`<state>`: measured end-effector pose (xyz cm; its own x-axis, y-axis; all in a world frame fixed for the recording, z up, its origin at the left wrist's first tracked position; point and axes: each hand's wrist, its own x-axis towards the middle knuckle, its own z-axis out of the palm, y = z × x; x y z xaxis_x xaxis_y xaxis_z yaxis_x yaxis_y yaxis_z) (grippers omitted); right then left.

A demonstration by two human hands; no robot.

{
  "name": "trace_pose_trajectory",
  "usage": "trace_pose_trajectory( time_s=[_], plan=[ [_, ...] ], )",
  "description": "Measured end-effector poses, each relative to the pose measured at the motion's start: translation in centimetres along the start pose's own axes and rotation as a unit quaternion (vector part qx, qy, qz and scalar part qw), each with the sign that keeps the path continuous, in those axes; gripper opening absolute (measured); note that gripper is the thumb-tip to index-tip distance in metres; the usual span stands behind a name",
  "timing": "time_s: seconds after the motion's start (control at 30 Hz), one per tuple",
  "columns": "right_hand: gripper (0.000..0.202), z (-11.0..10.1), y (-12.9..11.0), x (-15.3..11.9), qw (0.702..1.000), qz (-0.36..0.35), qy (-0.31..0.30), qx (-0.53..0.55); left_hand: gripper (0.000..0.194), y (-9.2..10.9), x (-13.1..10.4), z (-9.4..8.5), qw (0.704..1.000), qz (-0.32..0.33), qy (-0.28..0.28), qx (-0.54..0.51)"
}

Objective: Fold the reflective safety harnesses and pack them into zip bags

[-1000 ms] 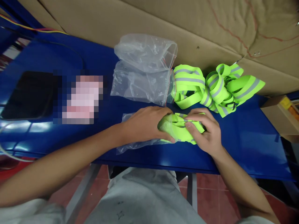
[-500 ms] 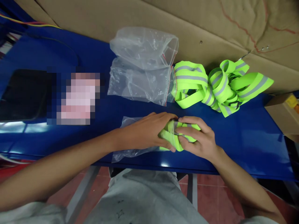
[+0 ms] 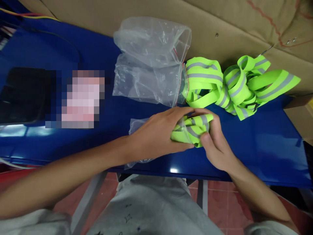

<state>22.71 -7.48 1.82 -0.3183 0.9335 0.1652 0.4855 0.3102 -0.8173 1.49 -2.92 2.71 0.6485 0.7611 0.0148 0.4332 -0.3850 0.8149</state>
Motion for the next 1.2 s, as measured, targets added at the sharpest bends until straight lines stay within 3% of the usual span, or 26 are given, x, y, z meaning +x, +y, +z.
trace_pose_trajectory(
  time_s=[0.07,0.23,0.4,0.5,0.6,0.7,0.8,0.9,0.97,1.2],
  plan=[
    [0.042,-0.5,0.4,-0.2,0.999,-0.015,0.01,-0.046,0.079,0.0,0.1,-0.2,1.0,0.005,0.008,0.003],
    [0.038,-0.5,1.1,-0.9,0.979,-0.107,0.005,-0.171,0.097,0.0,-0.3,0.3,0.999,0.009,-0.034,0.02],
    [0.035,-0.5,1.1,-1.2,0.978,-0.155,0.024,-0.137,0.109,0.8,-0.4,0.1,0.997,-0.039,-0.062,0.036],
    [0.035,-0.1,1.0,-1.1,0.979,-0.158,0.046,-0.118,0.098,1.3,-0.3,0.1,0.997,-0.032,-0.067,0.019],
    [0.028,0.3,0.5,-0.6,0.978,-0.16,0.023,-0.131,0.091,1.5,-0.4,0.3,0.998,-0.002,-0.064,0.017],
    [0.034,0.0,-0.3,0.1,0.99,-0.121,0.019,-0.064,0.089,1.4,-0.4,0.0,0.998,0.018,-0.054,0.03],
    [0.043,-1.3,-0.9,0.3,0.996,-0.069,0.029,0.051,0.083,1.4,-0.3,-0.9,1.0,0.018,-0.007,-0.006],
    [0.024,-2.5,-0.5,0.0,0.993,-0.044,0.043,0.099,0.083,1.5,-0.1,-1.6,0.996,0.021,0.058,-0.061],
    [0.017,-2.6,-0.1,-0.3,0.992,-0.044,0.064,0.1,0.089,1.6,0.0,-1.5,0.995,0.022,0.07,-0.065],
    [0.008,-0.8,-0.9,-0.2,0.993,-0.097,0.059,-0.003,0.091,1.9,0.3,-0.5,0.999,0.032,-0.014,0.038]
  ],
)
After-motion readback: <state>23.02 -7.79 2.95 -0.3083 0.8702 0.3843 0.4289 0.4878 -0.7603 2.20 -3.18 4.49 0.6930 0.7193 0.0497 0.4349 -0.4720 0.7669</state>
